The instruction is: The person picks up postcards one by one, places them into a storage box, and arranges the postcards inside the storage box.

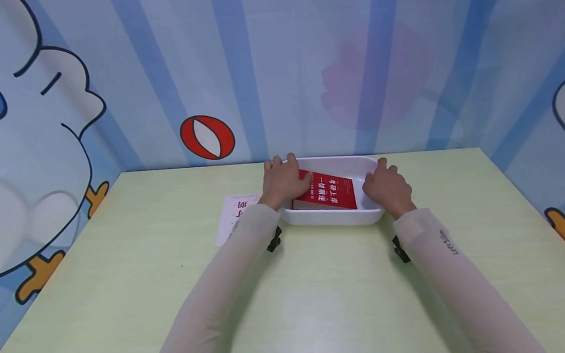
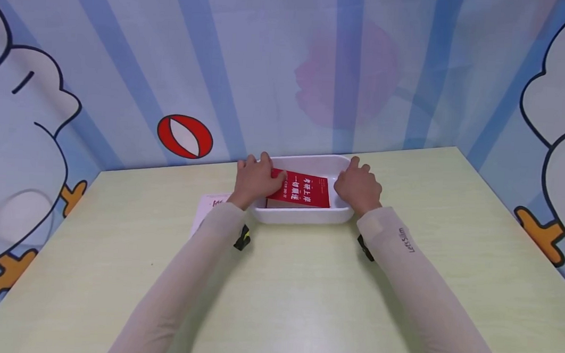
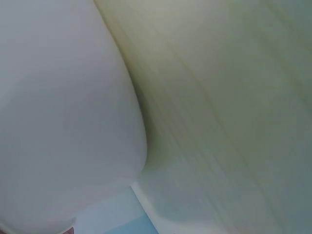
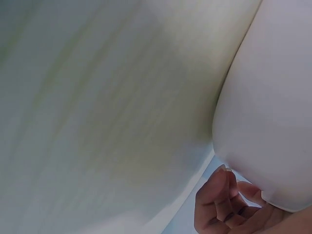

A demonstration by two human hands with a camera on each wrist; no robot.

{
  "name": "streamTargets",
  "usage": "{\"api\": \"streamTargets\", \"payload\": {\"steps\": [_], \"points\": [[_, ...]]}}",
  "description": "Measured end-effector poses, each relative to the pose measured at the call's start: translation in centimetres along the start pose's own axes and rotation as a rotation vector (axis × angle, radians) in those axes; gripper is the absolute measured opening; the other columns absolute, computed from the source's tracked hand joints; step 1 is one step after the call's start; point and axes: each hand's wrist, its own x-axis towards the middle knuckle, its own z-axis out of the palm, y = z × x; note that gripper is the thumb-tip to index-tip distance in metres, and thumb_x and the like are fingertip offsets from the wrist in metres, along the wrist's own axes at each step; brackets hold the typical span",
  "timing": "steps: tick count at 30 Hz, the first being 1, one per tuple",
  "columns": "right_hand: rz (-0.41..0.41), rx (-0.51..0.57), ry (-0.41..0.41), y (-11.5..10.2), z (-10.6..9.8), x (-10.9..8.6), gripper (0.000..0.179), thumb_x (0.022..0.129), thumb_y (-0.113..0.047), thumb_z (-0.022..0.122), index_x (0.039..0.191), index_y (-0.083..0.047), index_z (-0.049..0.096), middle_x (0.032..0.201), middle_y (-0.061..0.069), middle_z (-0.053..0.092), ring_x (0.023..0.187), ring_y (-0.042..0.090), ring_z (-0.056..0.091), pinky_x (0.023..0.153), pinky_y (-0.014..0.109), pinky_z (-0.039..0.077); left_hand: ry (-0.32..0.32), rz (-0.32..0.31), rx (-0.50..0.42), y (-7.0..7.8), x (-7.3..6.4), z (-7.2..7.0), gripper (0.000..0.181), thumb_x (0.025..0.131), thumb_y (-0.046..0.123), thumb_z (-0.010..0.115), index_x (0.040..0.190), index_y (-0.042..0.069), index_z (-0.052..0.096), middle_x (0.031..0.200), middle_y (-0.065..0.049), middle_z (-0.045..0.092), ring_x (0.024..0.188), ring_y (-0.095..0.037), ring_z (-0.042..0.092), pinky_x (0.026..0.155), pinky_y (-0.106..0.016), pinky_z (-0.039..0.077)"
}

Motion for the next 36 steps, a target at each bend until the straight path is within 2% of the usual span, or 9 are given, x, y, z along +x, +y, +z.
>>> {"api": "streamTargets", "payload": {"steps": [6,11,19,23,31,36], "points": [[0.003,0.001,-0.005,-0.1,0.0,0.0,0.065,0.102,-0.03,0.039,0.151,0.006,0.018,0.131,0.033,0.045,0.112,0.046,0.055,0.095,0.064,0.049,-0.015,0.01,0.035,0.1,-0.2,0.0,0.079,0.09,0.059,0.056,0.144,0.004,0.041,0.123,-0.011,0.059,0.117,-0.024,0.045,0.103,-0.042,0.033],[0.004,0.004,-0.006,-0.1,0.1,-0.1,0.065,0.101,-0.03,0.039,0.151,0.006,0.018,0.133,0.033,0.044,0.112,0.046,0.055,0.096,0.064,0.049,-0.028,0.006,0.075,0.1,-0.3,0.1,0.084,0.086,0.06,0.061,0.146,0.005,0.039,0.128,-0.01,0.058,0.121,-0.024,0.045,0.106,-0.042,0.033],[-0.001,0.005,-0.002,0.0,-0.1,-0.1,0.064,0.101,-0.029,0.038,0.151,0.006,0.019,0.132,0.033,0.045,0.112,0.047,0.055,0.095,0.064,0.049,-0.029,0.027,0.181,0.4,-0.3,0.4,0.073,0.09,0.062,0.054,0.137,0.006,0.047,0.121,-0.007,0.064,0.118,-0.024,0.045,0.107,-0.042,0.032],[0.008,0.004,-0.001,0.0,-0.1,0.1,0.064,0.101,-0.03,0.039,0.151,0.005,0.018,0.131,0.032,0.045,0.112,0.046,0.055,0.095,0.064,0.049,-0.036,0.042,0.229,0.4,-0.1,0.6,0.075,0.092,0.063,0.051,0.138,0.005,0.047,0.121,-0.008,0.066,0.119,-0.025,0.044,0.11,-0.043,0.029],[-0.003,0.001,0.0,-0.1,-0.2,-0.1,0.063,0.102,-0.03,0.037,0.15,0.006,0.019,0.13,0.033,0.045,0.108,0.045,0.055,0.093,0.064,0.05,-0.044,0.058,0.298,0.3,0.2,1.1,0.071,0.091,0.064,0.05,0.133,0.007,0.051,0.117,-0.006,0.066,0.119,-0.024,0.044,0.111,-0.043,0.028],[-0.006,0.003,-0.004,0.0,-0.2,-0.2,0.063,0.102,-0.03,0.037,0.15,0.007,0.019,0.13,0.033,0.045,0.108,0.045,0.055,0.093,0.064,0.05,-0.061,0.061,0.343,0.4,0.0,1.2,0.07,0.091,0.064,0.049,0.132,0.008,0.051,0.12,-0.006,0.064,0.12,-0.024,0.044,0.112,-0.043,0.028]]}}
